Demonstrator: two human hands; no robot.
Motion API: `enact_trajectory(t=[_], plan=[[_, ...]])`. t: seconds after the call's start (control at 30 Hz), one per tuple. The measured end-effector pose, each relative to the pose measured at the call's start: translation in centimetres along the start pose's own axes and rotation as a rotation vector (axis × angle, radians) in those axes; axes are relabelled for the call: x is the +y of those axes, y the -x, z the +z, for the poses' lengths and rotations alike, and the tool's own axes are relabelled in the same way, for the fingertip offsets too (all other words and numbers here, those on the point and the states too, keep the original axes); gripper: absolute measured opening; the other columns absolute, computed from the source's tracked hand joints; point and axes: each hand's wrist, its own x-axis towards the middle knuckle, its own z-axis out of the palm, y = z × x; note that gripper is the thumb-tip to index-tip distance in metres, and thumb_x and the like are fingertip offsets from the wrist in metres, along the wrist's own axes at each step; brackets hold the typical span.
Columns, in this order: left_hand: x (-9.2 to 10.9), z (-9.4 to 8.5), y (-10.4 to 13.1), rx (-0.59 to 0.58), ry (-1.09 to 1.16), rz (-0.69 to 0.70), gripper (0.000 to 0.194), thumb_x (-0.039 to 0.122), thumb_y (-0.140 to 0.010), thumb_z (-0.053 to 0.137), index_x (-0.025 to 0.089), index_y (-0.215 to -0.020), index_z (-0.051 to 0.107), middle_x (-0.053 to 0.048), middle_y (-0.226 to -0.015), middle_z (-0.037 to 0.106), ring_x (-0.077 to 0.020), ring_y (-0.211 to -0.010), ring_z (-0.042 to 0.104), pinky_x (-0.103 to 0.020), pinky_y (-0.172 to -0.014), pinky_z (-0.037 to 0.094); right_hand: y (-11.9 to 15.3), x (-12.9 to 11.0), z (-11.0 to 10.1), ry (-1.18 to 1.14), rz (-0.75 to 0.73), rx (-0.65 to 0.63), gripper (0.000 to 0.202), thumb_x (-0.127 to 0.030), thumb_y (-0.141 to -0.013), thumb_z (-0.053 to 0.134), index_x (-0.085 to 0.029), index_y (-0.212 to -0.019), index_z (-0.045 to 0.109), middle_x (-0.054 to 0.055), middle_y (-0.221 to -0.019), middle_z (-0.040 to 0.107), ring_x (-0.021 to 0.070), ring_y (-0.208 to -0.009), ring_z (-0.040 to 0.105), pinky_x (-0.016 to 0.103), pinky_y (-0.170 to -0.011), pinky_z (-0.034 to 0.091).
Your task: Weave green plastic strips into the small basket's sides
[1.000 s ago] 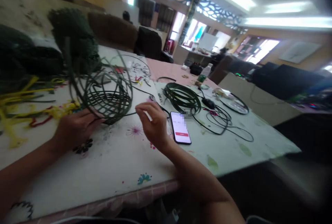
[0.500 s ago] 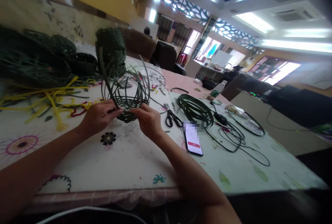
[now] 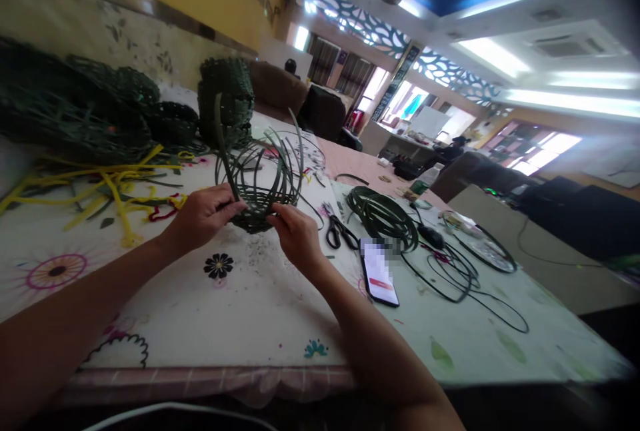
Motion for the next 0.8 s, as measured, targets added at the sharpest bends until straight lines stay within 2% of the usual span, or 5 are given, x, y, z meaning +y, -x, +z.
enact_trajectory(t=[0.1,0.3,0.6,0.73,0.8], plan=[[0.1,0.5,0.0,0.038,0.03,0.026,0.032,0.039,-0.096,0.061,0.019,-0.072,0.064,-0.003,-0.081,0.065,-0.0164,-0.075,0.063,-0.029,-0.073,0.049,-0.1,0.2,-0.2,0.01,0.013,-0.023,0.019,-0.025,-0.102,0.06,-0.019,-0.112,0.076,0.008,-0.1,0.08,0.019,-0.093,0.076,0.029,-0.083,0.058],[0.2,1.2,0.2,0.123,0.047,-0.044,0.034,0.038,-0.093,0.065,0.019,-0.066,0.06,-0.001,-0.071,0.06,-0.0144,-0.065,0.057,-0.027,-0.062,0.046,-0.6,0.2,-1.0,-0.078,0.131,-0.114,0.022,-0.027,-0.098,0.065,-0.022,-0.116,0.077,0.004,-0.098,0.082,0.0174,-0.084,0.075,0.027,-0.076,0.055],[-0.3,2.0,0.0,0.062,-0.11,0.068,0.032,0.037,-0.095,0.059,0.02,-0.068,0.056,-0.001,-0.068,0.062,-0.015,-0.064,0.057,-0.028,-0.065,0.044,-0.3,0.3,-1.1,0.022,0.149,-0.218,0.014,-0.024,-0.099,0.063,-0.022,-0.097,0.077,0.002,-0.086,0.079,0.0153,-0.075,0.069,0.024,-0.069,0.042],[-1.0,2.4,0.3,0.077,-0.087,0.001,0.019,0.038,-0.094,0.06,0.021,-0.086,0.064,-0.001,-0.075,0.068,-0.0161,-0.066,0.062,-0.028,-0.066,0.047,0.1,0.6,-0.2,0.036,0.154,-0.2,0.014,-0.024,-0.1,0.063,-0.021,-0.096,0.076,0.002,-0.088,0.079,0.0163,-0.077,0.069,0.024,-0.07,0.041],[-1.4,2.5,0.5,0.11,-0.031,-0.071,0.021,0.039,-0.091,0.065,0.021,-0.101,0.064,-0.001,-0.08,0.071,-0.0156,-0.065,0.064,-0.027,-0.064,0.049,0.1,0.7,0.3,0.054,0.157,-0.186,0.014,-0.023,-0.101,0.063,-0.021,-0.095,0.075,0.003,-0.09,0.079,0.017,-0.08,0.07,0.024,-0.071,0.041]])
